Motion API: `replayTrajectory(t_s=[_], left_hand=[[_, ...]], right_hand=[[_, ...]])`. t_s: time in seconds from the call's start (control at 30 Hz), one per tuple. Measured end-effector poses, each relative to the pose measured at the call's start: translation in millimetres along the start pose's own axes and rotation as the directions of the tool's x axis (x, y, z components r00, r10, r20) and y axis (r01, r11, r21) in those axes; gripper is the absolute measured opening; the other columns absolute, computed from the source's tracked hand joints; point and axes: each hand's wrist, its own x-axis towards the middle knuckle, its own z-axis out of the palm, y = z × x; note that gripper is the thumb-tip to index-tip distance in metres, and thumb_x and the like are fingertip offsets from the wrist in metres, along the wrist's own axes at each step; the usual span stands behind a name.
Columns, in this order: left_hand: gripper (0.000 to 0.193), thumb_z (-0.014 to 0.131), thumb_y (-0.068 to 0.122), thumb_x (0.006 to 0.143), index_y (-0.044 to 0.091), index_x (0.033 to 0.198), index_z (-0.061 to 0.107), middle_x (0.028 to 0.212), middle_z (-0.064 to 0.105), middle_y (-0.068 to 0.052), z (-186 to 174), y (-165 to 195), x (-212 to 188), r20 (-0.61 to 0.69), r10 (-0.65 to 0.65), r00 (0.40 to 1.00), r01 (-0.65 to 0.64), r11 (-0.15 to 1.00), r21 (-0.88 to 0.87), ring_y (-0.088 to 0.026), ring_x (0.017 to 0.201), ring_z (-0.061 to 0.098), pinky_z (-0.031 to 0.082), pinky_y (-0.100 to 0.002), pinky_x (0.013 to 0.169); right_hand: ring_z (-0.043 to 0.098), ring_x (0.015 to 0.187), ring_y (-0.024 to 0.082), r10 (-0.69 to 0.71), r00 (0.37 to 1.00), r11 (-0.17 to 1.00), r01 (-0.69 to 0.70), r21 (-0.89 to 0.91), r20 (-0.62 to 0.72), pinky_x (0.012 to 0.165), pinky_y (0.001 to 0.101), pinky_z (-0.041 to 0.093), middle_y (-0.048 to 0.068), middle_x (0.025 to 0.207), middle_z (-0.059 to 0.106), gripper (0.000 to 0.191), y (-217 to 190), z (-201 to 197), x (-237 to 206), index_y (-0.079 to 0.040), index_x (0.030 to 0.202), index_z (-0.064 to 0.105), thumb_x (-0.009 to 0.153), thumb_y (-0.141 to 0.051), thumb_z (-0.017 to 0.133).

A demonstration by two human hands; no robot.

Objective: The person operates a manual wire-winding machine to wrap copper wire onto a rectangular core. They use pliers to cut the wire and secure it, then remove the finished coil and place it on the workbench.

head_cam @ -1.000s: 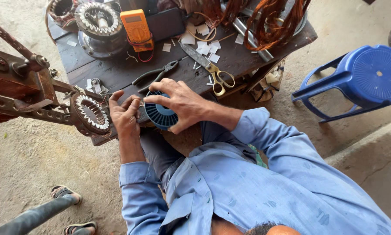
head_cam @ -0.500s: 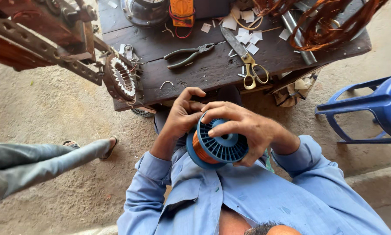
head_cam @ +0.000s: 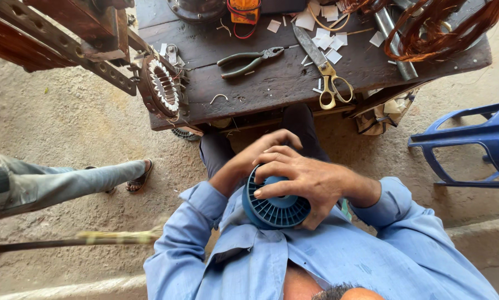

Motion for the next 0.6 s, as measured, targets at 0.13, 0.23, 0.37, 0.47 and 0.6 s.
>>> replayTrajectory(t_s=[0.13, 0.23, 0.37, 0.47, 0.6], left_hand=[[0.04, 0.077, 0.022, 0.095, 0.002, 0.126, 0.061, 0.124, 0.066, -0.009, 9.4, -14.8, 21.4, 0.325, -0.071, 0.943, 0.138, 0.972, -0.191, -0.018, 0.113, 0.064, 0.056, -0.037, 0.099], [0.045, 0.071, 0.022, 0.097, 0.002, 0.136, 0.061, 0.133, 0.065, -0.008, 11.7, -30.3, 38.4, 0.433, -0.059, 0.899, 0.113, 0.988, -0.101, -0.017, 0.124, 0.061, 0.052, -0.036, 0.11], [0.045, 0.069, 0.021, 0.097, -0.001, 0.135, 0.059, 0.117, 0.071, -0.013, -3.8, -62.0, 41.6, 0.031, -0.073, 0.997, 0.077, 0.984, -0.158, -0.018, 0.107, 0.069, 0.06, -0.034, 0.093], [0.044, 0.067, 0.022, 0.101, -0.004, 0.136, 0.056, 0.104, 0.072, -0.013, -24.3, -84.6, 19.3, -0.39, -0.224, 0.893, 0.088, 0.938, -0.336, -0.013, 0.083, 0.067, 0.057, -0.029, 0.073], [0.046, 0.064, 0.029, 0.101, -0.001, 0.135, 0.056, 0.1, 0.074, -0.01, -44.9, -94.9, -44.0, -0.577, -0.301, 0.759, 0.093, 0.928, -0.361, -0.009, 0.066, 0.062, 0.052, -0.024, 0.059]], right_hand=[[0.041, 0.14, 0.051, -0.073, 0.997, 0.996, 0.071, 0.059, 0.03, 0.111, 0.0671, 0.035, 0.018, 0.138, 0.049, 0.107, 6.6, 8.3, 4.7, -0.018, 0.146, 0.052, 0.049, -0.032, 0.093], [0.04, 0.141, 0.05, -0.049, 0.998, 0.997, 0.048, 0.058, 0.027, 0.11, 0.0657, 0.04, 0.018, 0.14, 0.05, 0.104, 6.7, 10.3, 3.1, -0.018, 0.147, 0.053, 0.051, -0.031, 0.093], [0.04, 0.142, 0.05, 0.02, 1.0, 0.998, -0.021, -0.053, -0.02, 0.105, 0.0679, 0.037, 0.018, 0.136, 0.052, 0.104, 2.2, -1.1, -9.1, -0.017, 0.142, 0.053, 0.047, -0.033, 0.095], [0.043, 0.138, 0.048, 0.071, 0.988, 0.988, -0.088, -0.125, -0.135, 0.105, 0.0664, 0.038, 0.019, 0.135, 0.052, 0.11, -1.7, -18.7, -21.2, -0.015, 0.141, 0.049, 0.044, -0.038, 0.096], [0.048, 0.139, 0.045, 0.121, 0.944, 0.925, -0.22, -0.311, -0.308, 0.113, 0.0616, 0.042, 0.017, 0.138, 0.051, 0.102, -7.5, -42.7, -34.8, -0.013, 0.144, 0.045, 0.057, -0.035, 0.094]])
